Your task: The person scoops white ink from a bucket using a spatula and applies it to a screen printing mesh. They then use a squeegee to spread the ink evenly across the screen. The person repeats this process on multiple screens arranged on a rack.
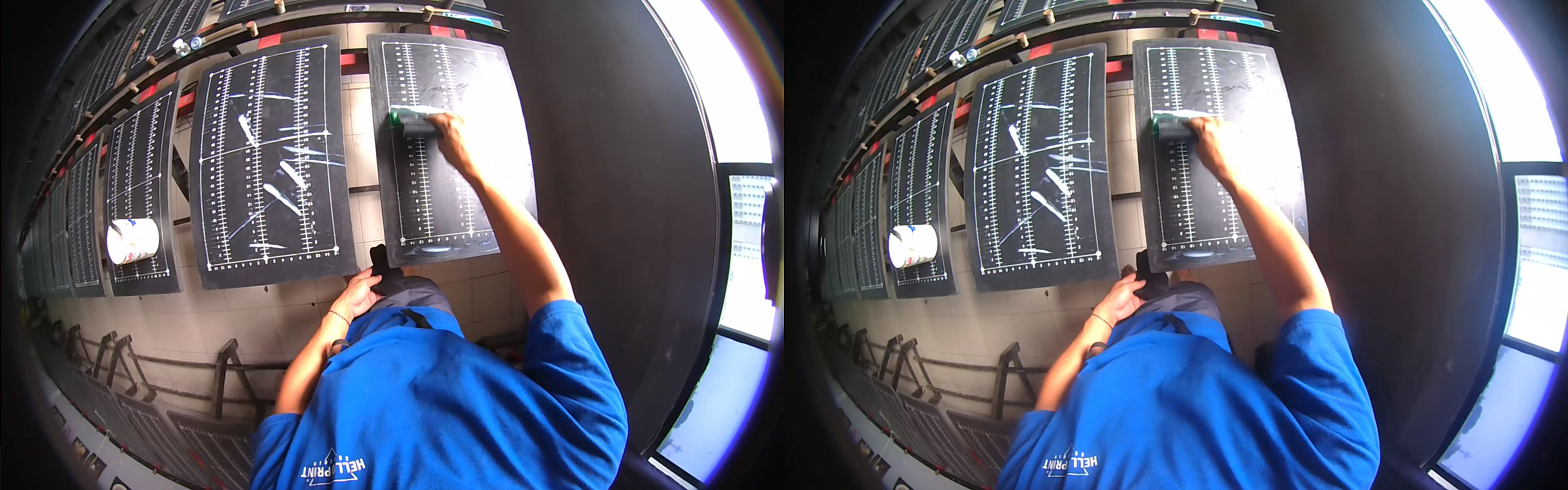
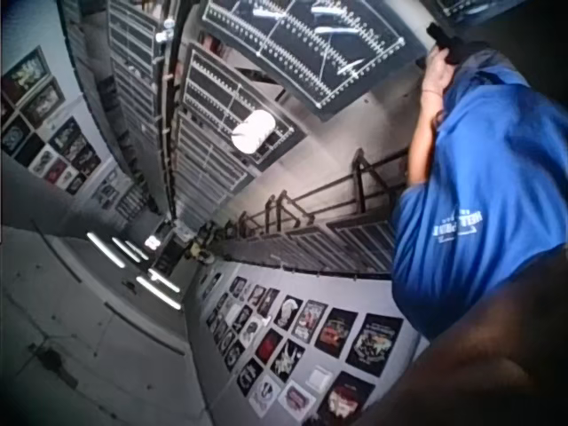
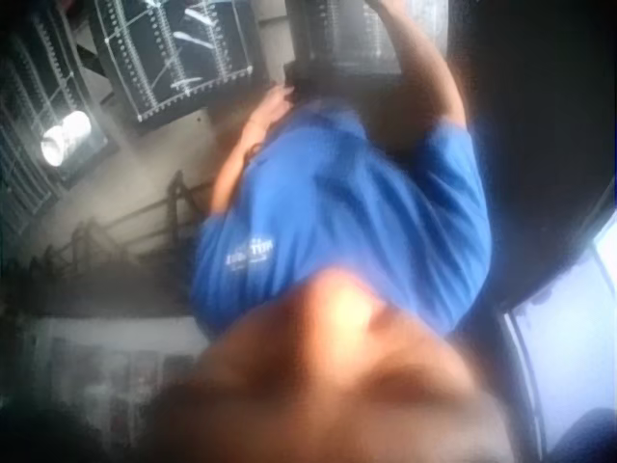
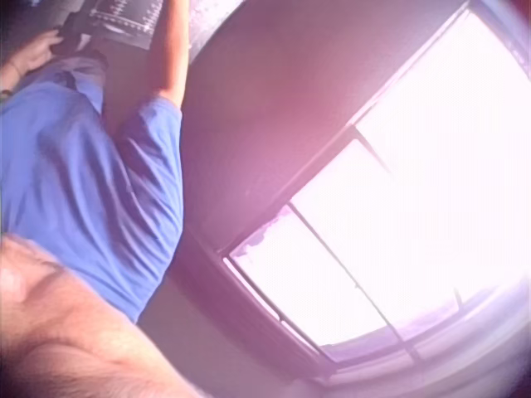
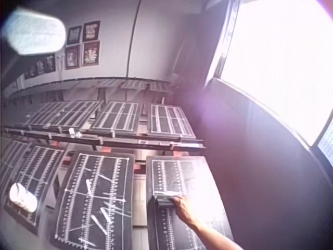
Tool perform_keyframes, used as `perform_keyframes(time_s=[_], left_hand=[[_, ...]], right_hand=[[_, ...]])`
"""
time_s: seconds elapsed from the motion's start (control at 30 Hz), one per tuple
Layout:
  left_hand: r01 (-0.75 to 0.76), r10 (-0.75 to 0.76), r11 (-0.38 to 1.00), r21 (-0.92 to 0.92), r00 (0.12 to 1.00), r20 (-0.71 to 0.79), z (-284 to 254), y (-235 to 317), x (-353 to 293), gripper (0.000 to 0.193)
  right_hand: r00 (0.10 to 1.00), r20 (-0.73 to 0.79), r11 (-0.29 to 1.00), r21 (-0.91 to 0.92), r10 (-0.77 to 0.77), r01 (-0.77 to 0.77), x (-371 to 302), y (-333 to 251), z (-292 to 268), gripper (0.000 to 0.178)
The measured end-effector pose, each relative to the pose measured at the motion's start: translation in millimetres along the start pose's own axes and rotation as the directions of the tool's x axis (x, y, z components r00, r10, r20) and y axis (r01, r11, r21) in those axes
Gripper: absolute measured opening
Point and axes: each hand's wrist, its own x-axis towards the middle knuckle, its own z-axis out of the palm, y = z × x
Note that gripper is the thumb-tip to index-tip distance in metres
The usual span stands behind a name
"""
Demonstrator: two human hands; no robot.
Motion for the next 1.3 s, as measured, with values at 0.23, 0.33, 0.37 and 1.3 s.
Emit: perform_keyframes(time_s=[0.23,0.33,0.37,1.3], left_hand=[[-0.033,0.036,0.998,-0.052,0.997,0.063,5.6,-2.6,16.0,0.04],[0.002,-0.002,1.0,0.011,0.999,0.045,2.1,-5.0,32.5,0.039],[0.026,-0.027,0.998,0.051,0.999,0.023,10.1,-0.7,30.9,0.039],[-0.223,0.174,0.943,-0.248,0.963,-0.204,6.9,-38.9,1.6,0.038]], right_hand=[[0.994,0.111,0.998,-0.053,-0.008,0.014,-186.5,-99.4,-88.6,0.05],[0.978,0.205,0.996,-0.089,0.042,-0.025,-238.5,-123.0,-108.4,0.044],[0.974,0.22,0.995,-0.095,0.045,-0.025,-248.7,-126.6,-108.4,0.043],[0.976,-0.159,0.982,-0.142,-0.148,0.126,58.2,12.4,16.5,0.037]])
